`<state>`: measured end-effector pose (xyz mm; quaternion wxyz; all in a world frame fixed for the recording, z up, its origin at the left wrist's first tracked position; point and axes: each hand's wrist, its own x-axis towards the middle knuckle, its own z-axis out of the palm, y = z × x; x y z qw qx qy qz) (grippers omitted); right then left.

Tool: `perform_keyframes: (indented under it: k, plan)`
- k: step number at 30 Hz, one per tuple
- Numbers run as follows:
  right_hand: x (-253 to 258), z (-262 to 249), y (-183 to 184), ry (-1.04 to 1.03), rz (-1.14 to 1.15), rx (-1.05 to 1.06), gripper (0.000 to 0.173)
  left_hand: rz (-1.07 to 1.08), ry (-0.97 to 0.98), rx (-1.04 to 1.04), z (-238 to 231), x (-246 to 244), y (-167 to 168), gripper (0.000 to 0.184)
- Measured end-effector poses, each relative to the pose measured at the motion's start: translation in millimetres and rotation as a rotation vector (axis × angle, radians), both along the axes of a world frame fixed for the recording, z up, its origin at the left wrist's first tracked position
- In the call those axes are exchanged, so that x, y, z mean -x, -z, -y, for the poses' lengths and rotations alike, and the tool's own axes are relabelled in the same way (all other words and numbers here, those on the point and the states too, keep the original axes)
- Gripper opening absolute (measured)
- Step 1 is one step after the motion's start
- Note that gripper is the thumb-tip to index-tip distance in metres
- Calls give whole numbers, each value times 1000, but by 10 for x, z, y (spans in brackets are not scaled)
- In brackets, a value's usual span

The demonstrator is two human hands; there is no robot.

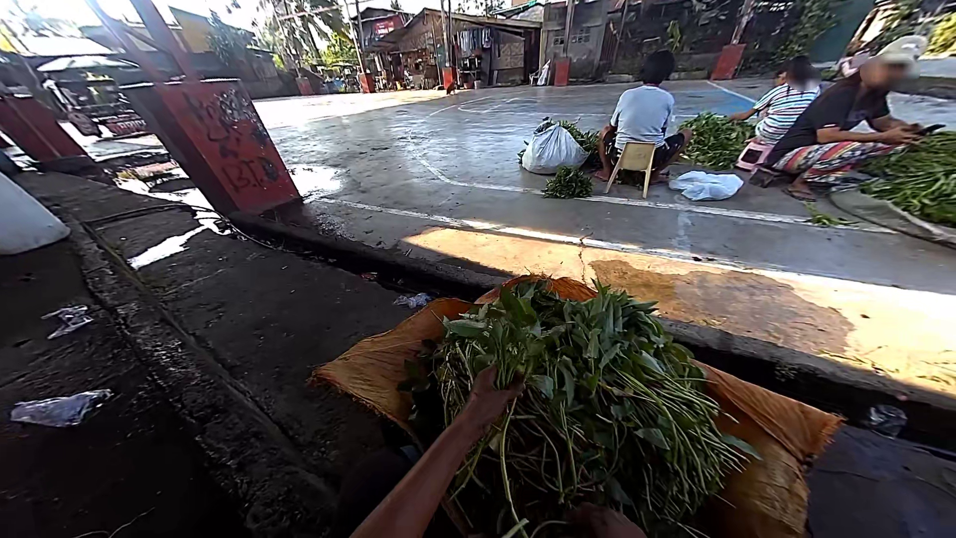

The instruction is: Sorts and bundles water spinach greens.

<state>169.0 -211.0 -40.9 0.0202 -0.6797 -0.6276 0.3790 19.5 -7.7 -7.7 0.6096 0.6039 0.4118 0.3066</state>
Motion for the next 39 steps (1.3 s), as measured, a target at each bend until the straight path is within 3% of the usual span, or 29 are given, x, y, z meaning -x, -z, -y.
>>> perform_keyframes:
  k: [4,6,8,10,12,14,16,19,21,25,32,36,39]
  plan:
    - [-292,-292,-400,259,57,-313,34,11,119,-19,82,-37,50,26]
    - [-296,-494,-395,383,15,-714,24,18,158,-26,110,-56,57,24]
    - [-311,-765,-335,461,-142,-992,26,36,188,-22,136,-74,65,22]
    - [-321,-965,-325,506,-387,-992,33,50,215,-17,139,-83,85,23]
    - [-318,-1078,-361,495,-492,-921,38,50,227,-34,136,-90,89,22]
    - [-320,-1117,-388,488,-433,-885,31,28,223,-52,149,-84,84,28]
    - [-367,-1120,-358,522,-307,-1031,16,-6,222,-36,150,-87,58,34]
    - [-594,-1079,-357,691,-173,-1244,12,-37,217,-19,145,-91,31,29]
    - [-765,-962,-386,772,-89,-1194,13,-76,202,-23,141,-92,47,28]
    - [-619,-602,-368,650,61,-728,29,-117,127,-12,96,-117,48,27]
    - [193,-538,220,379,-455,-490,39,-109,-26,105,52,-143,-33,32]
    - [290,-745,233,414,-609,-460,36,-27,-40,194,26,-117,-27,33]
    - [289,-883,206,500,-859,-436,27,105,42,360,-9,-84,-56,25]
